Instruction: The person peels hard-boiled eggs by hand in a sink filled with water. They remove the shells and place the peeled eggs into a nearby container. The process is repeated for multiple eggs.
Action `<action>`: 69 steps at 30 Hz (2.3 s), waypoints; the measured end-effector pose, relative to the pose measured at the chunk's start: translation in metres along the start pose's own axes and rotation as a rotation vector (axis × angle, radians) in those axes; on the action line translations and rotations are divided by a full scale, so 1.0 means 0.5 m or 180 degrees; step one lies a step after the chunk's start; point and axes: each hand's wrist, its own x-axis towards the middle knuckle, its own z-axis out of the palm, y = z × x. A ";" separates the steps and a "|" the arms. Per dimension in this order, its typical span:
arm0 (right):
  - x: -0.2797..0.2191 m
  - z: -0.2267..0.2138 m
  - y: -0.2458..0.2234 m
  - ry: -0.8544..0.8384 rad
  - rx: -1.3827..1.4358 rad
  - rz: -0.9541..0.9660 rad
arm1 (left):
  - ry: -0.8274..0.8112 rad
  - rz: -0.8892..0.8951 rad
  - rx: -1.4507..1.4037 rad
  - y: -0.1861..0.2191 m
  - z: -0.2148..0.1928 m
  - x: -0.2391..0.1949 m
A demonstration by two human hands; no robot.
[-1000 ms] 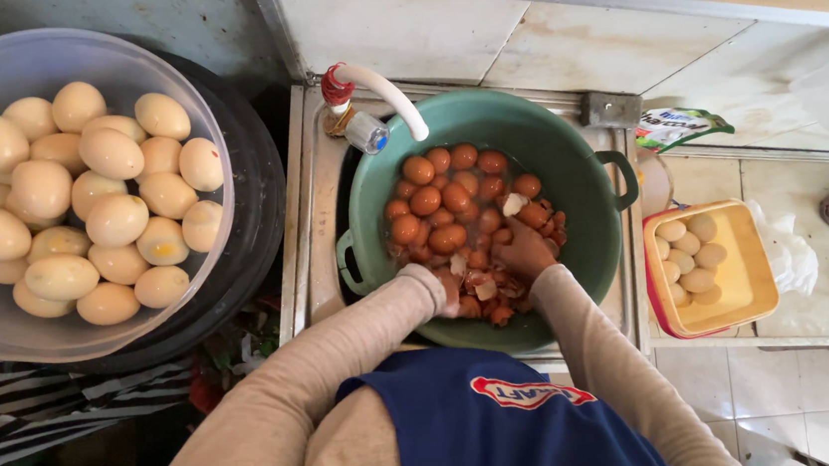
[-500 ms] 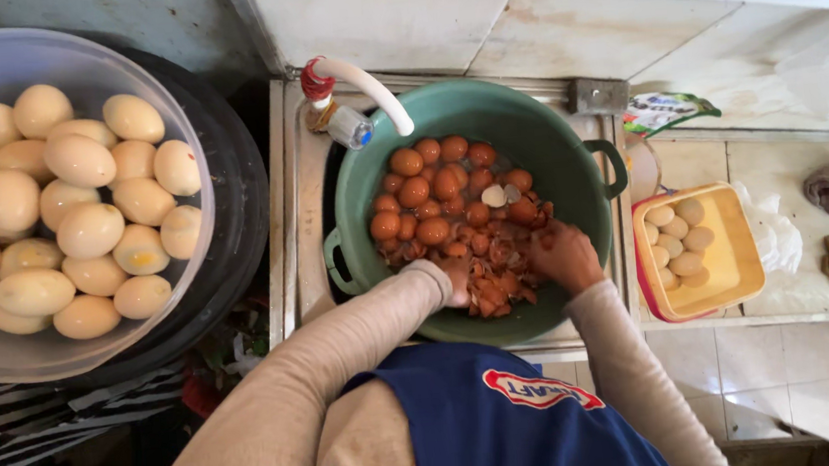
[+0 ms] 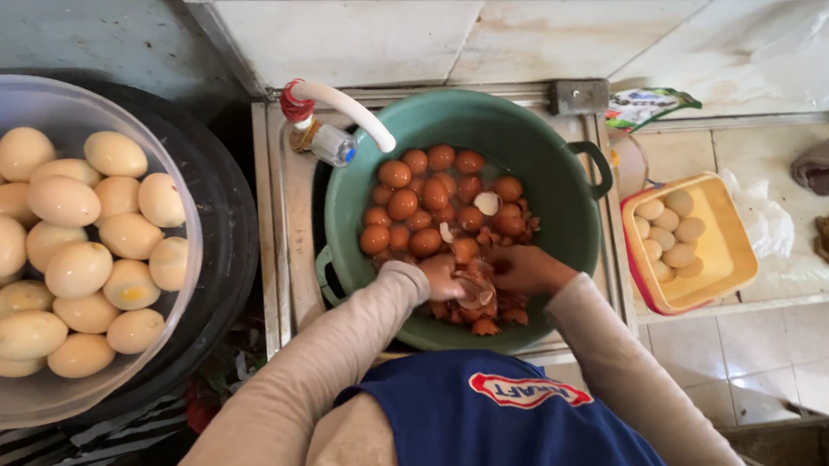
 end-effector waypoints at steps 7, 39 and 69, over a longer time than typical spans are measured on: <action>0.070 -0.038 0.098 0.1426 -0.0649 0.1066 | 0.0322 -0.1007 0.1360 0.107 0.002 -0.101; -0.211 -0.007 -0.096 0.1140 0.2831 -0.0084 | 0.1444 -0.0100 0.1899 0.151 -0.021 -0.222; -0.344 0.100 -0.010 0.3661 -0.0759 0.0334 | 0.2724 0.1026 0.1855 0.135 -0.024 -0.342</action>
